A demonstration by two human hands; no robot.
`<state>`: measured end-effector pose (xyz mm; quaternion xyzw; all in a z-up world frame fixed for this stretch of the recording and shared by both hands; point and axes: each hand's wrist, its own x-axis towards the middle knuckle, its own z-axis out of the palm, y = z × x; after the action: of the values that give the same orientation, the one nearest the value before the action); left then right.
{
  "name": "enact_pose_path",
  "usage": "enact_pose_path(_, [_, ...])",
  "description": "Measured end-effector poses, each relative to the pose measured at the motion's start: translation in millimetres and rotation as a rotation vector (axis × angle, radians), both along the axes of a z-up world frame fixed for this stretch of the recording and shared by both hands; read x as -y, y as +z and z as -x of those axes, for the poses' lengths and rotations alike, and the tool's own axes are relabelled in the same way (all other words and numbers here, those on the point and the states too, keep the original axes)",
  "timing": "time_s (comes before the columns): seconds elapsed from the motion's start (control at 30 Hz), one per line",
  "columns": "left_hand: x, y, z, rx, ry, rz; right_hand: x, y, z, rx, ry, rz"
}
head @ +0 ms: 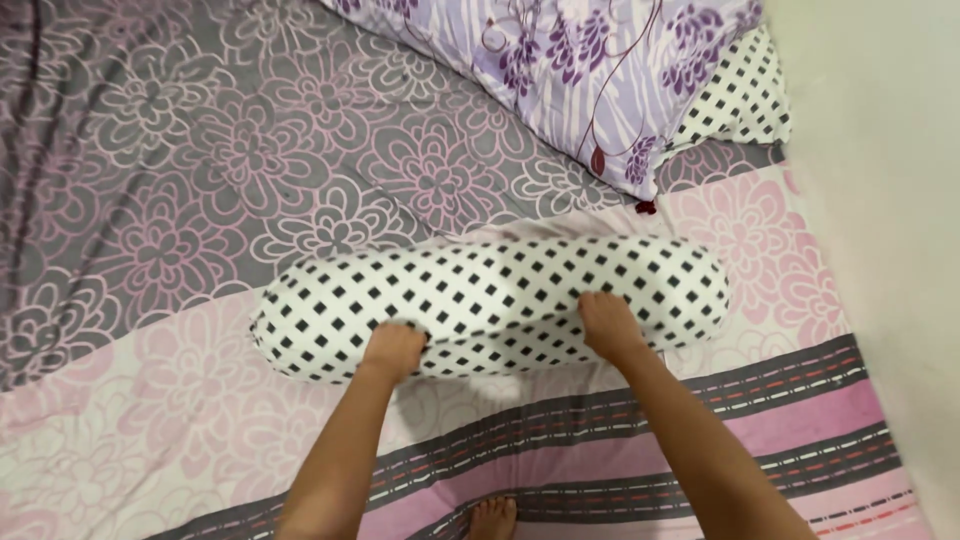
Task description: The recorder is tidying up a bedroom by picking up and moving pillows, stuffed toys, and clothes.
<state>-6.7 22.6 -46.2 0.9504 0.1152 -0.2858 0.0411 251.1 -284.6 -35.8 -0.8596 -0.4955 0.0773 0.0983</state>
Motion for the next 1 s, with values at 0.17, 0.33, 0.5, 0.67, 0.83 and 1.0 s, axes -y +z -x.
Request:
enact_pose_path(0.17, [29,91,28,0.035,0.217,0.145,31,21,22,-0.127,-0.028,-0.131])
enact_pose_path(0.33, [61,152,70,0.451,0.184,0.079,49,85,29,-0.144,0.028,-0.201])
enact_pose_path(0.5, [136,239,140,0.843,0.237,0.026,95,176,86,-0.190,0.035,-0.263])
enact_pose_path(0.67, [219,327,203,1.203,0.256,-0.045,158,263,137,-0.116,0.105,-0.374])
enact_pose_path(0.83, [286,428,239,1.367,0.269,-0.278,197,351,164,-0.012,0.194,-0.460])
enact_pose_path(1.0, [345,522,283,1.540,0.318,-0.413,241,448,206,0.064,0.304,-0.561])
